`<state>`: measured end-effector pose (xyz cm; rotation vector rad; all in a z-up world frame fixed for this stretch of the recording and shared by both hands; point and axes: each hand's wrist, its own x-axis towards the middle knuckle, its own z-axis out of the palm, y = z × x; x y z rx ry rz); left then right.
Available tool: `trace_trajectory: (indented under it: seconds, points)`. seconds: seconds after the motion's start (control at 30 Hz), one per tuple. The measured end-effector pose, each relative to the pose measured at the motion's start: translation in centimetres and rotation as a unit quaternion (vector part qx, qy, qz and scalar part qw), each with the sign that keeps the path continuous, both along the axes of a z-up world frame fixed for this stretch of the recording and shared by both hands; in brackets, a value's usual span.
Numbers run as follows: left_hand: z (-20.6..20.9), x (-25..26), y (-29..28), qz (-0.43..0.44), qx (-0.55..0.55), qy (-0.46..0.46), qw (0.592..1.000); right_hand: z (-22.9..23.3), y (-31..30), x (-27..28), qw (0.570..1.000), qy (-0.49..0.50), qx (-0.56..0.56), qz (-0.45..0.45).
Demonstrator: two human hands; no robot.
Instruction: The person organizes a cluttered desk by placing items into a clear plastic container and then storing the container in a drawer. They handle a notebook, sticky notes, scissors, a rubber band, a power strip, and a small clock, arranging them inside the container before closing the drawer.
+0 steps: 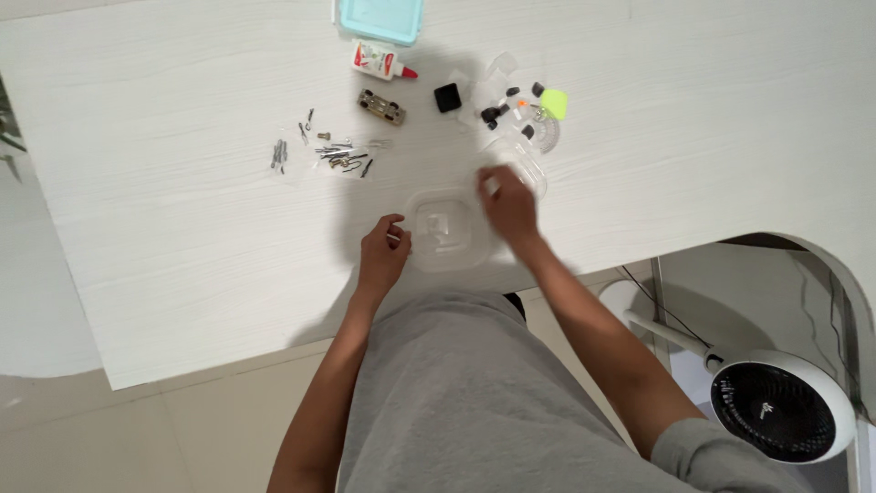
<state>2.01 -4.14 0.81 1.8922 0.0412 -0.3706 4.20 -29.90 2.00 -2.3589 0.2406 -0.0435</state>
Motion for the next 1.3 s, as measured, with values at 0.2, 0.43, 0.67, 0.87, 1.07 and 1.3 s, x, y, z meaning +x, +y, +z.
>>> trace_trajectory:
  seconds: [0.2, 0.43, 0.67, 0.87, 1.07, 1.3]
  points:
    - [0.3, 0.2, -0.8, -0.016, 0.004, 0.034, 0.999, -2.7, -6.8, 3.9, 0.994, -0.018, -0.069, -0.087]
    - [1.0, 0.0, 0.6, 0.008, 0.045, 0.004, 0.999, -3.6, -7.6, 1.4, 0.989, 0.094, -0.103, -0.055]
    - [1.1, 0.2, 0.3, 0.021, 0.026, 0.022, 0.999, -4.6, -8.2, 4.4, 0.988, 0.060, -0.112, -0.090]
    - [0.9, 0.0, 0.4, 0.024, 0.024, 0.032, 0.999, -5.5, -8.0, 5.9, 0.989, 0.039, -0.103, -0.100]
    - [-0.5, -0.1, -0.7, -0.004, 0.042, -0.018, 0.999, -4.0, -8.4, 4.8, 0.987, -0.007, 0.066, -0.147]
    - [-0.6, 0.2, -2.4, -0.052, 0.026, -0.011, 0.998, -1.7, -1.1, -2.3, 0.989, 0.078, 0.044, 0.115]
